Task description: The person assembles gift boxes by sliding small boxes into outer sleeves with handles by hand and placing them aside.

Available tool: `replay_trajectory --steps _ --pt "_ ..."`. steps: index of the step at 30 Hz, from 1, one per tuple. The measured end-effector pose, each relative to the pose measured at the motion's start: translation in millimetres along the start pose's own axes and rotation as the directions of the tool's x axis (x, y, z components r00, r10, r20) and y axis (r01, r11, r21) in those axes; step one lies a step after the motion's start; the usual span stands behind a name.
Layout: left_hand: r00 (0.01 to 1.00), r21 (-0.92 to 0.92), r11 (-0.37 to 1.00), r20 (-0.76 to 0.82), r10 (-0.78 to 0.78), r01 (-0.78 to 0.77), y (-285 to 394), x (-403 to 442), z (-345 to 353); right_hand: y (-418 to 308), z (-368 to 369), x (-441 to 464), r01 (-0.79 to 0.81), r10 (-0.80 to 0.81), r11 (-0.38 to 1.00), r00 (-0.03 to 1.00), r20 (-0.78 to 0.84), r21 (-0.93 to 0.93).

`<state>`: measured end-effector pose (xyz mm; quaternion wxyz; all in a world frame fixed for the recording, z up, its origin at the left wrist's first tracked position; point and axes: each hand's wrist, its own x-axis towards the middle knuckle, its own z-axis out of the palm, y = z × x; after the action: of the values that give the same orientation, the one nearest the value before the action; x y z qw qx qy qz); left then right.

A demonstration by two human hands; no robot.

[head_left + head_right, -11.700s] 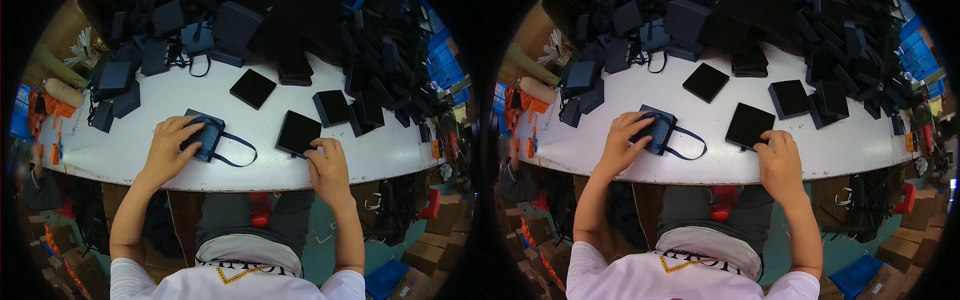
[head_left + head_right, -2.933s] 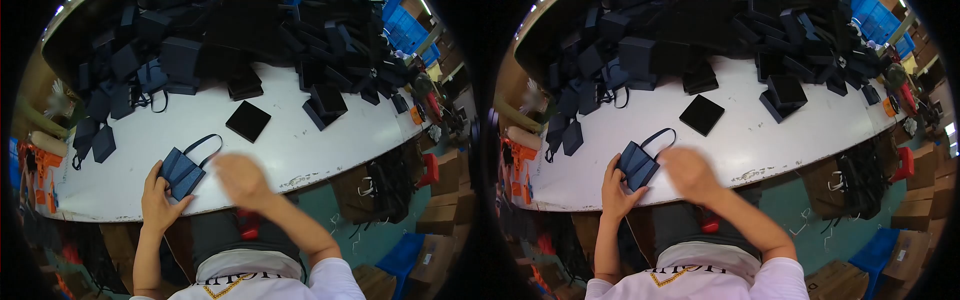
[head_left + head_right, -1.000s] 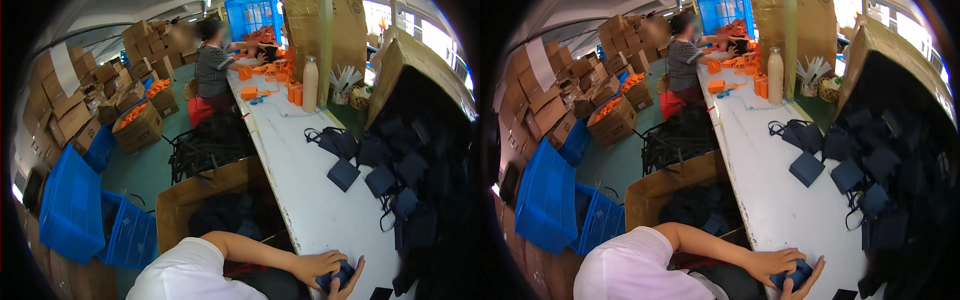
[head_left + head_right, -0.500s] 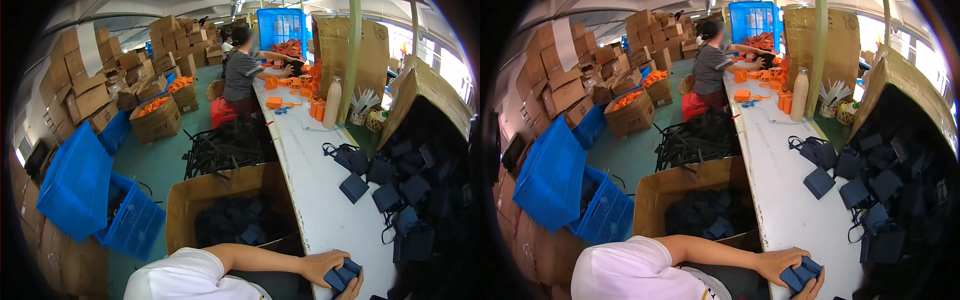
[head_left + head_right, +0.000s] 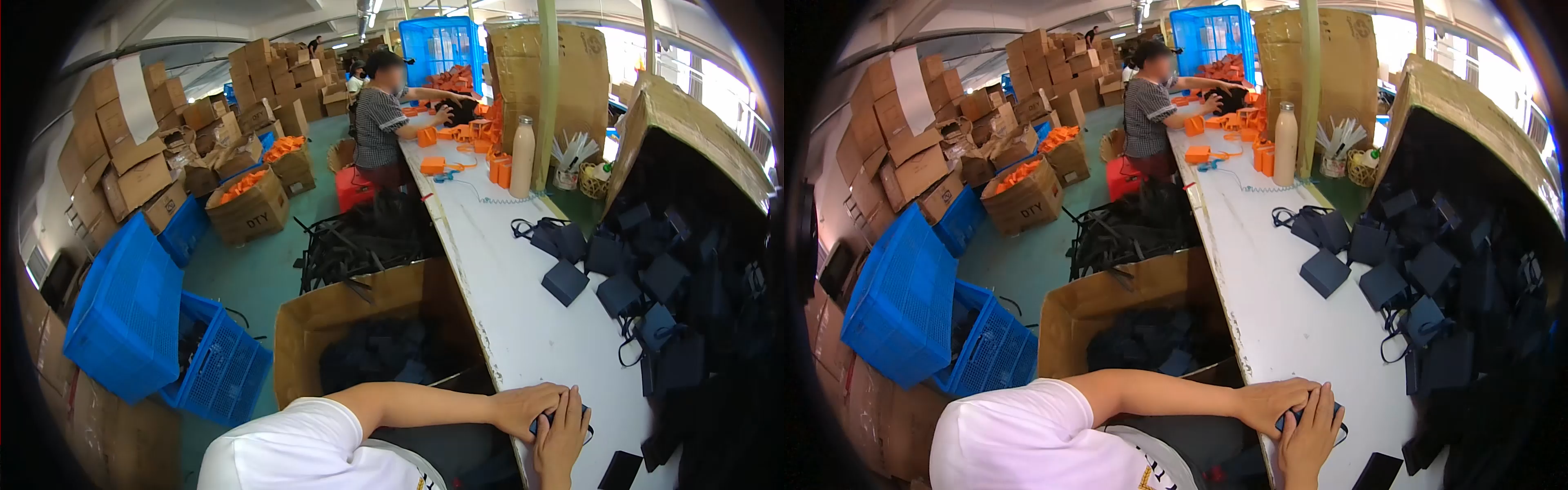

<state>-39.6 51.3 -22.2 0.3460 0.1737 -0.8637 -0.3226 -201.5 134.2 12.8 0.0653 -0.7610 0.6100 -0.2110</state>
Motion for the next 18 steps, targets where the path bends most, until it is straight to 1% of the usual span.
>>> replay_trajectory --steps 1,2,4,8,13,16,18 --pt "1.000 -0.002 1.000 0.005 0.001 -0.001 0 2 0 3 0 -1 -0.001 0.001 1.000 1.000 -0.002 -0.019" --pt "0.999 0.003 0.999 0.033 -0.037 0.037 4 3 -3 5 1 -1 -0.003 0.003 0.999 1.000 -0.010 -0.037" --pt "1.000 0.006 1.000 0.024 -0.020 0.020 2 5 -1 5 7 -3 -0.003 0.001 0.998 1.000 -0.030 -0.068" --pt "1.000 -0.006 1.000 0.006 0.015 -0.015 -5 4 2 7 7 -13 0.046 -0.046 0.999 0.998 -0.037 0.006" --pt "0.999 -0.018 1.000 0.034 -0.004 0.005 -3 5 -1 6 9 -15 0.047 -0.045 0.998 0.998 -0.046 0.037" --pt "1.000 -0.016 1.000 0.023 -0.001 0.001 -2 6 -1 -8 0 -12 0.026 -0.017 0.998 0.986 -0.164 0.058" --pt "1.000 -0.004 1.000 0.017 0.005 -0.005 -2 6 0 -11 -2 -9 0.043 -0.040 0.999 0.974 -0.223 0.008"
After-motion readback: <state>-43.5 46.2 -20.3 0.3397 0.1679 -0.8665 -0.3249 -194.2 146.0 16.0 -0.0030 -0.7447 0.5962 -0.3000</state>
